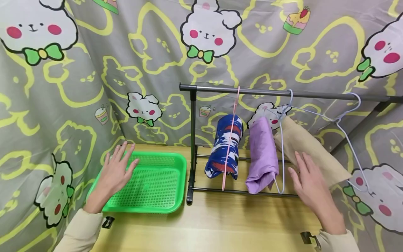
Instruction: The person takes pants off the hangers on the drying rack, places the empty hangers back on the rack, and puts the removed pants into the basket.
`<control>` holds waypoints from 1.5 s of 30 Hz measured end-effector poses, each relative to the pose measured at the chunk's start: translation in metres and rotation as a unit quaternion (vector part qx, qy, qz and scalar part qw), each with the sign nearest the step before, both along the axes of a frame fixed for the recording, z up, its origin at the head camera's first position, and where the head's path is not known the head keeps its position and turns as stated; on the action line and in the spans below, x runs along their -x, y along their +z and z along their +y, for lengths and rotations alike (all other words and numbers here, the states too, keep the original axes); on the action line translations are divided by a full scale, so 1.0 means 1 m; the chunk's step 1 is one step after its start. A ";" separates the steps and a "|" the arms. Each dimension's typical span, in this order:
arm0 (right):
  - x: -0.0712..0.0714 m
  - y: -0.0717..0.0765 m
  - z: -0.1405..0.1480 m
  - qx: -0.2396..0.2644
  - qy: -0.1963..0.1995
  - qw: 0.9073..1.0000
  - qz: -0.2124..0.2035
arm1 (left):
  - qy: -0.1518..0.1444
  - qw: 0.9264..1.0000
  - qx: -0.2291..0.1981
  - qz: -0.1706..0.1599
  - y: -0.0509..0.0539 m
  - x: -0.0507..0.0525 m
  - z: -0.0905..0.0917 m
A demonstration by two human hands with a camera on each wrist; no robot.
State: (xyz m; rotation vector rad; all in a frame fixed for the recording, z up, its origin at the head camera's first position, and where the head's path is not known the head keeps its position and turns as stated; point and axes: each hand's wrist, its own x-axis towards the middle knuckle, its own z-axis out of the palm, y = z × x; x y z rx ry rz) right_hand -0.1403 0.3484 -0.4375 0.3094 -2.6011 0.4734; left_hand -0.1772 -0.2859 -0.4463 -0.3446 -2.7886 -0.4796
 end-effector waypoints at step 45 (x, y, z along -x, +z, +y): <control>-0.066 0.039 -0.162 0.250 0.157 0.946 0.131 | -0.180 0.904 -0.382 -0.073 0.005 0.044 0.152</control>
